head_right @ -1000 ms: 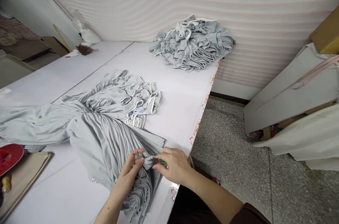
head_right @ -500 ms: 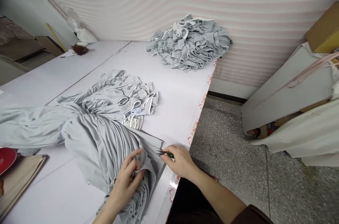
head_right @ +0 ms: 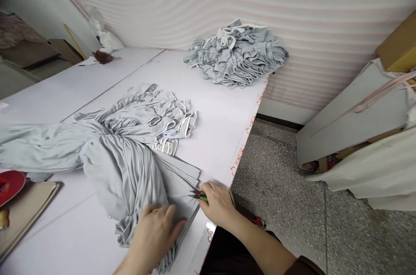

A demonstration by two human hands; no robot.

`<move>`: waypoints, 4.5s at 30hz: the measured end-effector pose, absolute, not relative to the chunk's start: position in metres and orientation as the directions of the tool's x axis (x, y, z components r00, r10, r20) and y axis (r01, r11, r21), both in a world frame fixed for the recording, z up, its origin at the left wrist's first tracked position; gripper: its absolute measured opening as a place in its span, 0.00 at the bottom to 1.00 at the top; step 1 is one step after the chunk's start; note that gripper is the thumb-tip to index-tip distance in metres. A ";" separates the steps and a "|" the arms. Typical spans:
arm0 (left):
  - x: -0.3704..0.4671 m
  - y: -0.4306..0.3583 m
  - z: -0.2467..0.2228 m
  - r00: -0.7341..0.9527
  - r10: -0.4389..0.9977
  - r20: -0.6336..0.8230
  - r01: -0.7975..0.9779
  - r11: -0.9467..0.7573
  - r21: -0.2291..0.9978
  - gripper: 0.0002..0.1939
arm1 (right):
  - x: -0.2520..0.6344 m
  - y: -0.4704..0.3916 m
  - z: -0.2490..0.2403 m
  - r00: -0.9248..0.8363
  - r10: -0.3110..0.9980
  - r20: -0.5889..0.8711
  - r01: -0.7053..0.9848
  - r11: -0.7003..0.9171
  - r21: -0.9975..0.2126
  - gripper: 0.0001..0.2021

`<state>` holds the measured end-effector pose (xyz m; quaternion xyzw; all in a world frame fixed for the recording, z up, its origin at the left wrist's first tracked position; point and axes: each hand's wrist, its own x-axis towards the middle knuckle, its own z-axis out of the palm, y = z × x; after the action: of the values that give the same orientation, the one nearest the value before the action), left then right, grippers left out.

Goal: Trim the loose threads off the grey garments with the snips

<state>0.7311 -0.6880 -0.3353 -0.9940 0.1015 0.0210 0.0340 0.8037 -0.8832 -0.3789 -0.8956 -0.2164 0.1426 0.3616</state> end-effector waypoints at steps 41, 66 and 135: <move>0.709 -0.694 -0.373 0.823 -0.052 0.566 -0.302 -0.884 0.358 0.08 | 0.790 -0.871 -0.355 0.847 0.523 -0.093 0.177 -0.444 -0.878 0.05; 0.736 -0.674 -0.346 0.896 0.191 -0.400 0.422 -0.088 0.902 0.22 | 0.795 -0.863 -0.358 0.784 0.617 0.073 0.461 -0.499 -0.734 0.08; 0.734 -0.685 -0.351 0.888 0.220 -0.404 0.431 -0.093 0.898 0.22 | 0.798 -0.864 -0.365 0.756 0.652 0.063 0.494 -0.504 -0.708 0.08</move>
<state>0.7342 -0.6853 -0.3506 -0.7345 -0.2217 0.0828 -0.6360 0.7981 -0.8641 -0.3649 -0.8607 -0.3327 0.1065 0.3704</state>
